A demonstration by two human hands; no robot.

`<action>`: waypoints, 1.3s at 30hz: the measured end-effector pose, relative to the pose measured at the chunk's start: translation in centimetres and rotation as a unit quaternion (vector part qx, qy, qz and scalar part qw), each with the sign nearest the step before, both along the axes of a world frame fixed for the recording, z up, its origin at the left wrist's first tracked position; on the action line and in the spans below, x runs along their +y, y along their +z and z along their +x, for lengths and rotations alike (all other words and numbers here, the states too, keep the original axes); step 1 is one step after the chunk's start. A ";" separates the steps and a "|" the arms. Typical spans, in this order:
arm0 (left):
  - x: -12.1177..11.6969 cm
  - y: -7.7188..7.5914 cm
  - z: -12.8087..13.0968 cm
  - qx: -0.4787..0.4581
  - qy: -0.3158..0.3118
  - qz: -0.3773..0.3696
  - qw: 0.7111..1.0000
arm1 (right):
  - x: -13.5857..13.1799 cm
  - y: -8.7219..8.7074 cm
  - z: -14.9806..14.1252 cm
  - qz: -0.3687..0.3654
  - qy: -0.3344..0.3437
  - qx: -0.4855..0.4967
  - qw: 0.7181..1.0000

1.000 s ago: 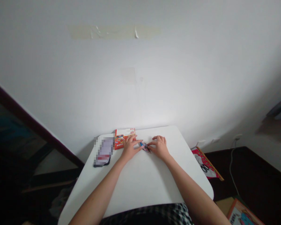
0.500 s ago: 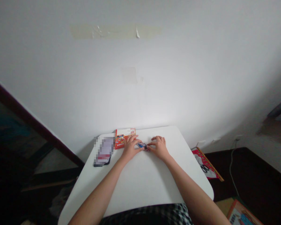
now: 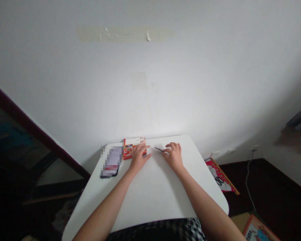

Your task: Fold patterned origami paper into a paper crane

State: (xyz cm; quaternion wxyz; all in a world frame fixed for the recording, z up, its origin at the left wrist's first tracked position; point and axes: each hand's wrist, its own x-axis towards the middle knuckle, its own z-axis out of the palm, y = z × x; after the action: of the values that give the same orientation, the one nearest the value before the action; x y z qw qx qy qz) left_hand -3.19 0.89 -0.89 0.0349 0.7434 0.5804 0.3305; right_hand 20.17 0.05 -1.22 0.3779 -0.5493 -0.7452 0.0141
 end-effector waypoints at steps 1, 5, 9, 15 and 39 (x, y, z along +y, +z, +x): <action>0.0 -0.1 0.0 0.001 0.004 -0.003 1.000 | 0.0 0.0 0.0 -0.007 -0.001 -0.007 1.000; 0.0 -0.2 0.1 0.002 0.014 -0.010 1.000 | 0.0 -0.4 -0.4 -0.053 0.014 -0.026 0.998; -0.2 -0.2 0.1 0.006 0.008 -0.009 1.000 | 0.0 -0.4 -0.9 -0.079 0.028 -0.030 0.996; -0.3 -0.2 0.3 0.027 -0.006 -0.015 1.000 | -0.6 0.1 -1.5 -0.072 0.034 -0.038 0.996; -0.9 1.0 1.5 0.008 -0.014 -0.079 0.997 | 0.3 -1.0 -1.4 -0.095 0.028 -0.026 0.995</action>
State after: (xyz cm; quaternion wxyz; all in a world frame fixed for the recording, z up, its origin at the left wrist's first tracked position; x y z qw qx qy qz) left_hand -1.74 -0.02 0.07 0.0937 0.7488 0.5946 0.2774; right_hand 18.80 0.33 -2.22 0.3040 -0.5614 -0.7655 0.0808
